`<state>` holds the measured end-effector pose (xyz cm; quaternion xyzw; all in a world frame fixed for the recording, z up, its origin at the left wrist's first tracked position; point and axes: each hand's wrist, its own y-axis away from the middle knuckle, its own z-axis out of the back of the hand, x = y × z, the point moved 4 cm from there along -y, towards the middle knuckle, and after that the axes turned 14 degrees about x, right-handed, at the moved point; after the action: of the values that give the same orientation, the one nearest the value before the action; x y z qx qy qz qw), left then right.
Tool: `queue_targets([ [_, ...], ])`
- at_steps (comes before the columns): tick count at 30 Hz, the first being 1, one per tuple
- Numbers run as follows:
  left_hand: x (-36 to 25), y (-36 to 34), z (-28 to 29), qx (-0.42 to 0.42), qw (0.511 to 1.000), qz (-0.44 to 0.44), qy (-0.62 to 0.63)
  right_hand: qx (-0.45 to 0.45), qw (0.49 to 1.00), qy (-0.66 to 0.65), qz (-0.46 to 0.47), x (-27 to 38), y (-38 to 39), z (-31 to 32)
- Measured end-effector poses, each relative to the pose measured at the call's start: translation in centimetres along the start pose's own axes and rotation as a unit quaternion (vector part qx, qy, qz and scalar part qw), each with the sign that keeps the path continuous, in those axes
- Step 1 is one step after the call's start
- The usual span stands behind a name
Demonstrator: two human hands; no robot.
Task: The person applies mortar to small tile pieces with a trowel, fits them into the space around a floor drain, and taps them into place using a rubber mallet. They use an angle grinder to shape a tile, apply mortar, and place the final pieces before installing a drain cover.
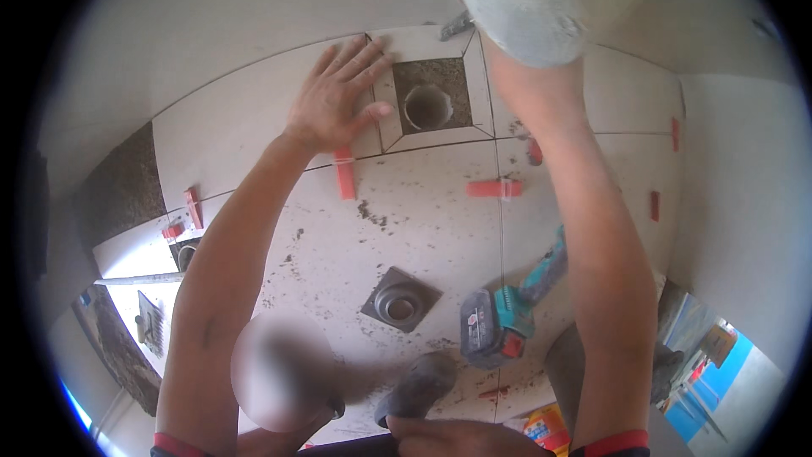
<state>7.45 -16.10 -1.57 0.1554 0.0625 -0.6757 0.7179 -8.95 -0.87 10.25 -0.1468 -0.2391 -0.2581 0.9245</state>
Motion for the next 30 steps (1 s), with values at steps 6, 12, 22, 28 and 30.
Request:
queue_targets([
  [6,0.3,0.1,-0.3,-0.002,1.0,0.005,-0.003,0.02,0.998,0.03,0.053,2.1,0.4,-0.6],
  [12,0.1,0.2,-0.4,0.0,1.0,0.014,-0.017,0.01,1.0,0.016,0.005,1.6,0.8,-1.5],
  [22,0.8,0.4,-0.1,-0.095,0.99,0.016,0.101,-0.006,0.999,0.031,0.021,1.0,0.9,-2.4],
  [28,1.8,1.0,-0.7,-0.159,0.981,0.042,0.103,-0.016,0.998,0.037,0.053,1.5,0.7,-1.9],
  [30,1.2,0.5,-0.6,-0.14,0.988,0.015,0.063,0.001,0.999,-0.003,0.043,2.1,0.6,-1.0],
])
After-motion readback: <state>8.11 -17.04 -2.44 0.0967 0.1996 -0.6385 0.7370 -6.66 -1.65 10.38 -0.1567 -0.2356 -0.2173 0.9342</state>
